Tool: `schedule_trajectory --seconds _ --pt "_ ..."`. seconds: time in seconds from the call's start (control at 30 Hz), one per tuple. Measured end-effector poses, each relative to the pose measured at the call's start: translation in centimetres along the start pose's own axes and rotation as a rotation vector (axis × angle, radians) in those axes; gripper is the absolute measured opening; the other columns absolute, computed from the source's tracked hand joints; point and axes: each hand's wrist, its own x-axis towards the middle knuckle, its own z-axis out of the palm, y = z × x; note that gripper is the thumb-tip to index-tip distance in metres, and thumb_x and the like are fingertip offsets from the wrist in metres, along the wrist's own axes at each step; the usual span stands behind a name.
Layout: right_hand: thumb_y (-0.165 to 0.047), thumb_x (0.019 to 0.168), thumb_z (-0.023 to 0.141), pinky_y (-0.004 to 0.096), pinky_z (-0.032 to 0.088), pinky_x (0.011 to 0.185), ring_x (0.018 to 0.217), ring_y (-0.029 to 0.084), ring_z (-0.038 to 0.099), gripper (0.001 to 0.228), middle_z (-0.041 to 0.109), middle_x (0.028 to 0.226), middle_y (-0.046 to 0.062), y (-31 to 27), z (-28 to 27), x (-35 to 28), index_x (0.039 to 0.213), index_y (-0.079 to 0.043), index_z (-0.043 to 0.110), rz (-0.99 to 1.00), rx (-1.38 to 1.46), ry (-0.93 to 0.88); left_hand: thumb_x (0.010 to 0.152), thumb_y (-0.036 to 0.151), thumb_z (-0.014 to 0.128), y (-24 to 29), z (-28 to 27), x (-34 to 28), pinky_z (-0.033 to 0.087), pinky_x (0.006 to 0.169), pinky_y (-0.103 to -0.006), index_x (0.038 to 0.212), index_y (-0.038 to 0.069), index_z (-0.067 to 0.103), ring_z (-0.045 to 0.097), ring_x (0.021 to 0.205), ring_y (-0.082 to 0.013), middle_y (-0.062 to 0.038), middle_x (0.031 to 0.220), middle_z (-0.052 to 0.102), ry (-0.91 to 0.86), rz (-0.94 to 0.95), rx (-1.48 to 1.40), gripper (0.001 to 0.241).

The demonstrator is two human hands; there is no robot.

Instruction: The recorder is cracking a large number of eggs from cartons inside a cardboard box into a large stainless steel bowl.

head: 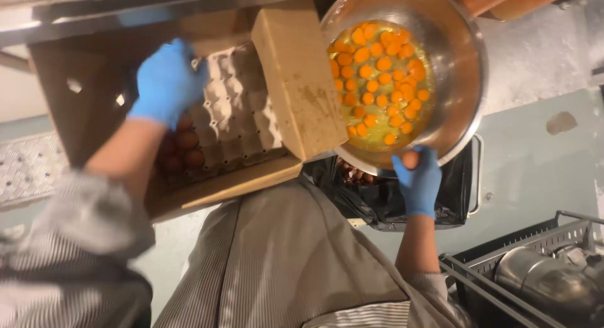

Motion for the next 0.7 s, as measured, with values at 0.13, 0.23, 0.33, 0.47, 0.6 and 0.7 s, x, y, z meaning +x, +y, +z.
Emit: schedule_trajectory --seconds 0.13,0.23,0.33,0.47,0.6,0.7 --pt "-0.028 0.084 0.085 0.047 0.056 0.079 0.089 0.042 0.07 0.048 0.07 0.099 0.022 -4.4 -0.4 2.6 0.114 0.001 0.06 -0.018 0.089 0.025 0.086 0.027 0.071 -14.2 7.6 1.3 0.057 0.086 -0.0463 0.117 0.002 0.074 0.069 0.109 -0.0384 -0.022 0.119 0.07 -0.403 -0.466 0.432 0.039" --pt "-0.029 0.089 0.084 0.046 0.057 0.079 0.091 0.041 0.072 0.042 0.073 0.099 0.022 -5.1 0.7 4.4 0.115 -0.001 0.064 -0.016 0.051 0.025 0.086 0.028 0.07 -18.4 10.3 0.9 0.055 0.09 -0.0493 0.118 0.004 0.073 0.065 0.115 -0.0414 -0.023 0.126 0.067 -0.398 -0.583 0.458 0.04" --pt "-0.031 0.093 0.083 0.046 0.057 0.08 0.092 0.042 0.072 0.04 0.073 0.097 0.023 -5.1 0.7 5.3 0.117 -0.004 0.067 -0.037 0.007 0.019 0.092 0.027 0.064 -23.1 14.1 0.4 0.055 0.087 -0.0515 0.115 0.003 0.074 0.066 0.112 -0.043 -0.025 0.123 0.068 -0.306 -0.582 0.442 0.035" --pt "-0.038 0.093 0.085 0.046 0.057 0.078 0.088 0.041 0.073 0.039 0.075 0.095 0.021 -4.4 0.1 6.6 0.112 -0.008 0.069 -0.023 -0.08 0.052 0.097 0.017 0.061 -24.5 14.2 0.4 0.057 0.084 -0.0494 0.109 0.0 0.079 0.071 0.104 -0.0409 -0.025 0.115 0.073 -0.304 -0.512 0.517 0.027" --pt "-0.038 0.096 0.088 0.047 0.057 0.076 0.089 0.042 0.072 0.044 0.073 0.095 0.022 -1.8 -3.5 6.1 0.119 -0.007 0.068 -0.06 -0.096 0.164 0.101 0.015 0.06 -27.0 15.1 1.0 0.058 0.082 -0.0511 0.106 0.0 0.08 0.073 0.102 -0.0423 -0.026 0.112 0.075 -0.256 -0.488 0.526 0.026" --pt "-0.036 0.097 0.085 0.045 0.059 0.079 0.087 0.038 0.074 0.044 0.073 0.094 0.018 1.8 -5.4 4.2 0.125 -0.007 0.066 0.163 0.151 0.252 0.099 0.015 0.062 -25.2 13.5 0.9 0.059 0.079 -0.051 0.105 0.0 0.08 0.073 0.1 -0.0432 -0.027 0.11 0.074 -0.203 -0.502 0.492 0.024"
